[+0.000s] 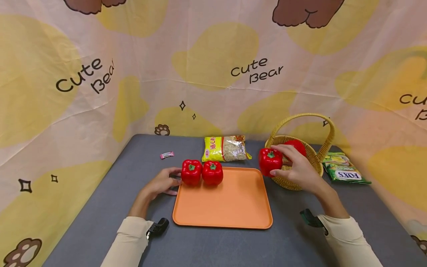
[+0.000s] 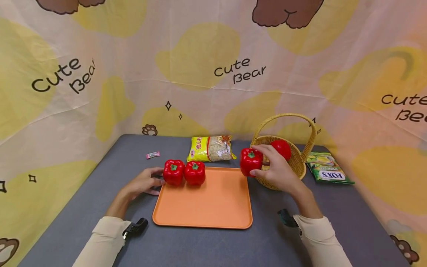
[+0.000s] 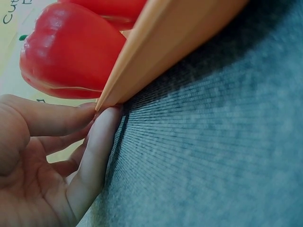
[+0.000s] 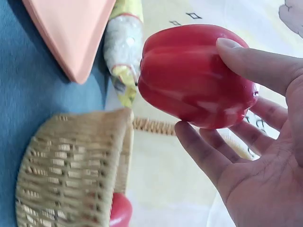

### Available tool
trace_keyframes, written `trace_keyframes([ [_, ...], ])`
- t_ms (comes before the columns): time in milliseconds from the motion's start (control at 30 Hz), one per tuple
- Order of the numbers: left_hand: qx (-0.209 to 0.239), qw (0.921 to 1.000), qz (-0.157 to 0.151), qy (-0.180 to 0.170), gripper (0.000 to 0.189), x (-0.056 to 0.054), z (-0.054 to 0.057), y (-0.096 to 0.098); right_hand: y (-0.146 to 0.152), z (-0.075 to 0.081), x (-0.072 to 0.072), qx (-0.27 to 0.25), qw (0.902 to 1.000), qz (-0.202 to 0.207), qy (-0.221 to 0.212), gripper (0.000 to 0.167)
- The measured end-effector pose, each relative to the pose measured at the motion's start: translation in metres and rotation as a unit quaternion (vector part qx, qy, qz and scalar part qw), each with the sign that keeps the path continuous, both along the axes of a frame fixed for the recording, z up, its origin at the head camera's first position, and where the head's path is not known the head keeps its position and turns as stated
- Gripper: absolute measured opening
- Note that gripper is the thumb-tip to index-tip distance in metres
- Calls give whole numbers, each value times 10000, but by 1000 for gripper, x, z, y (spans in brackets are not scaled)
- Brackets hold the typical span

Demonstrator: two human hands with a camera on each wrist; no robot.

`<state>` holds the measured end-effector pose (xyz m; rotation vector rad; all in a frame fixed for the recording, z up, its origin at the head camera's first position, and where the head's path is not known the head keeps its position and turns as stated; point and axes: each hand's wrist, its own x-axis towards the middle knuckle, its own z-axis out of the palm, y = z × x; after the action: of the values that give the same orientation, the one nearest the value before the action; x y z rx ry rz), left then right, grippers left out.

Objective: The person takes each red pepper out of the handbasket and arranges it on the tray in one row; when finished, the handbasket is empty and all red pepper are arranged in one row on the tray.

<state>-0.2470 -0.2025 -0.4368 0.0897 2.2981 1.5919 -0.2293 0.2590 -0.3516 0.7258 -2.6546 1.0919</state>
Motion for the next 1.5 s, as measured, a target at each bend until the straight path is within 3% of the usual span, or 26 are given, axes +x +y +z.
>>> trace_keyframes([
  [667,51,10000,-29,-27,59,0,-2,-1,-61,-36,-10,172,9981,289,-507,79],
  [967,42,10000,42,-74,58,-2,-3,-1,-78,-44,-14,19,9978,310,-579,80],
  [1267,38,10000,4,3,58,-2,-3,-2,-87,-54,-16,133,9987,365,-342,82],
  [1500,18,10000,8,25,58,-3,-4,-2,-93,-57,-17,134,9977,388,-536,83],
])
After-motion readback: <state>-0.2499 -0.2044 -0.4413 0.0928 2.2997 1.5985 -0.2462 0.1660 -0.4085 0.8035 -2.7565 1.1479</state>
